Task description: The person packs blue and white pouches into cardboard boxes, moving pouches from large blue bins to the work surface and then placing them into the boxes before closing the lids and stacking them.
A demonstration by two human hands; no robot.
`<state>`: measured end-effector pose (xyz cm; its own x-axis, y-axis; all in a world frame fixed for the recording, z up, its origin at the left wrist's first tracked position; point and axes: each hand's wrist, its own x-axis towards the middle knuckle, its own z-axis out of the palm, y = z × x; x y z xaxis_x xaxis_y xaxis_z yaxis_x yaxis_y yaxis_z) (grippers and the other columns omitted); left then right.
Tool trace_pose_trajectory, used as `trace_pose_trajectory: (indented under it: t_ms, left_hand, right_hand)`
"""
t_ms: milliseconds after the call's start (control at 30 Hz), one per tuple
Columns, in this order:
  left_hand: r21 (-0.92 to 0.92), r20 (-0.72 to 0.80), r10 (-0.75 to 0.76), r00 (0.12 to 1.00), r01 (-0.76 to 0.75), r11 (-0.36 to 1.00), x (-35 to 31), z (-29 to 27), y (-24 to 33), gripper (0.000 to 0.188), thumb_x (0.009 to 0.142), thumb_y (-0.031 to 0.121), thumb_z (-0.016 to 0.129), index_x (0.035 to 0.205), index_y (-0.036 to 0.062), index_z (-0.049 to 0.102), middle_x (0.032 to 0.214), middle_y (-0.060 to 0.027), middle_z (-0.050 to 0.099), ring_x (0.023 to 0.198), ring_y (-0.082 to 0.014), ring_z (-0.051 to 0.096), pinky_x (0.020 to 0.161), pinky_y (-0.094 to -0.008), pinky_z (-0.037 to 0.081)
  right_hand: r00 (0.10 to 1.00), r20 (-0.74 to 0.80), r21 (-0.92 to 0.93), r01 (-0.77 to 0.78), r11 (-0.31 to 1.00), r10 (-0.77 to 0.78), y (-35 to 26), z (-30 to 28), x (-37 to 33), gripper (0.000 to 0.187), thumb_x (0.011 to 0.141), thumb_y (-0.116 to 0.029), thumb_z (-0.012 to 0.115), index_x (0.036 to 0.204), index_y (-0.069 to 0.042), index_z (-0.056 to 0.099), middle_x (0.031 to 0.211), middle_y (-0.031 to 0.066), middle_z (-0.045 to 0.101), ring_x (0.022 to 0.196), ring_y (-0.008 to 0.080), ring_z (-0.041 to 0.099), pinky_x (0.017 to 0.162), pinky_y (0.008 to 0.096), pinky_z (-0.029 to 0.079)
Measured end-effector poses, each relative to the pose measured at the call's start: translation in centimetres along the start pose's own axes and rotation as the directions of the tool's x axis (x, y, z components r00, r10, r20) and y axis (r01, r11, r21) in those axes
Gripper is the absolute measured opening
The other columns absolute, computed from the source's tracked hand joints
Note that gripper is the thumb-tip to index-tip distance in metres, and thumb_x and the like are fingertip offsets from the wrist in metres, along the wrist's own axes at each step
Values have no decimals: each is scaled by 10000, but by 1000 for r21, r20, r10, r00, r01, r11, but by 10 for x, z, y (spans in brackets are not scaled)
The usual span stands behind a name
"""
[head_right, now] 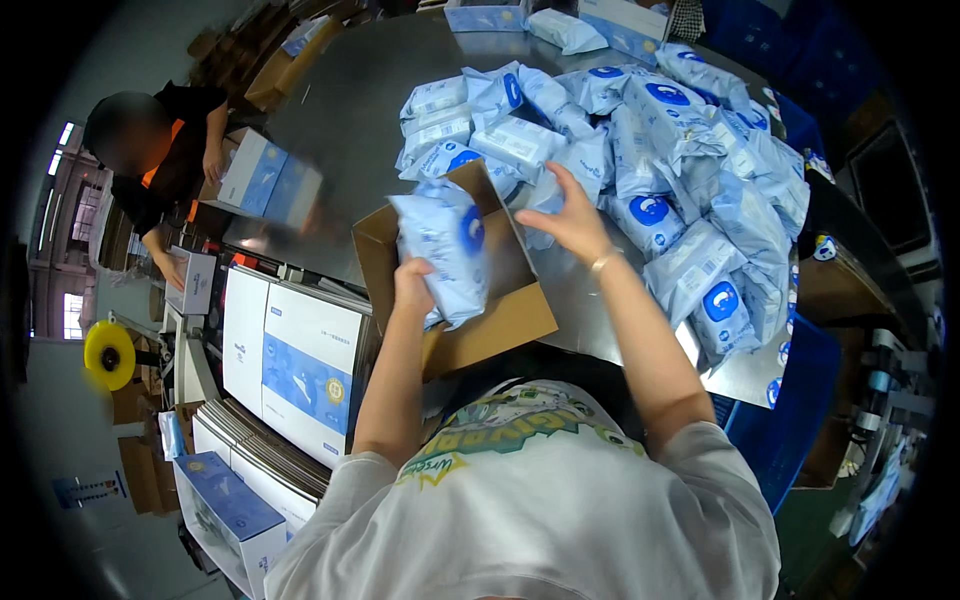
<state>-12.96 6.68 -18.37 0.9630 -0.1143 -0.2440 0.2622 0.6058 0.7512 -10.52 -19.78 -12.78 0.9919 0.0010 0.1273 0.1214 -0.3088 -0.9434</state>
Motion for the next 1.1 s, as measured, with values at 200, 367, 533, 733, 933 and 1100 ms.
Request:
trace_pose_trajectory:
  t_ms: [200,367,533,733,933,1100]
  left_hand:
    - [98,-229,-106,967,132,986,34,-25,-35,655,553,53,442,1201,-41,418,1039,-136,556,962,-281,531,878,-353,410]
    - [973,-2,583,812,-132,187,19,7,-45,820,663,305,696,1317,18,293,1313,-268,332,1177,-367,386,944,-411,352]
    - [925,-64,171,983,123,-360,12,78,-39,879,609,364,735,1348,212,283,1409,-243,143,1260,-391,245,946,-483,335]
    - [901,-143,166,976,198,-385,41,59,-33,800,658,372,691,1337,228,294,1407,-207,129,1147,-389,355,834,-450,431]
    - [926,-22,419,908,177,-333,80,-13,-77,364,828,298,455,1149,126,459,1124,-121,447,955,-267,495,700,-395,407]
    - [883,-110,393,913,271,-383,24,31,-16,591,607,382,734,1083,123,498,1141,-101,417,1028,-274,449,820,-410,352]
  right_hand:
    - [869,-323,-22,-403,915,375,101,10,2,881,587,-366,772,1288,-21,365,1243,248,437,1156,330,437,943,374,374]
    - [824,-334,-168,-530,831,458,125,13,21,1049,520,-447,781,1324,-2,275,1233,286,433,1140,381,450,944,386,382]
    - [808,-280,-370,-589,718,518,113,9,44,1088,493,-397,796,1364,-83,223,1244,287,426,1123,382,464,927,383,400]
    - [943,-325,-36,59,998,-67,-6,-21,-7,952,540,-139,768,1342,-20,268,1277,188,438,1125,260,474,951,322,367]
    - [882,-63,-180,450,875,-466,-97,42,-28,925,554,-199,765,1338,-35,303,1311,194,392,1166,315,440,987,359,340]
    - [978,175,-732,204,650,-109,-36,88,-28,876,583,-230,719,1347,-116,307,1011,204,494,879,335,528,751,382,467]
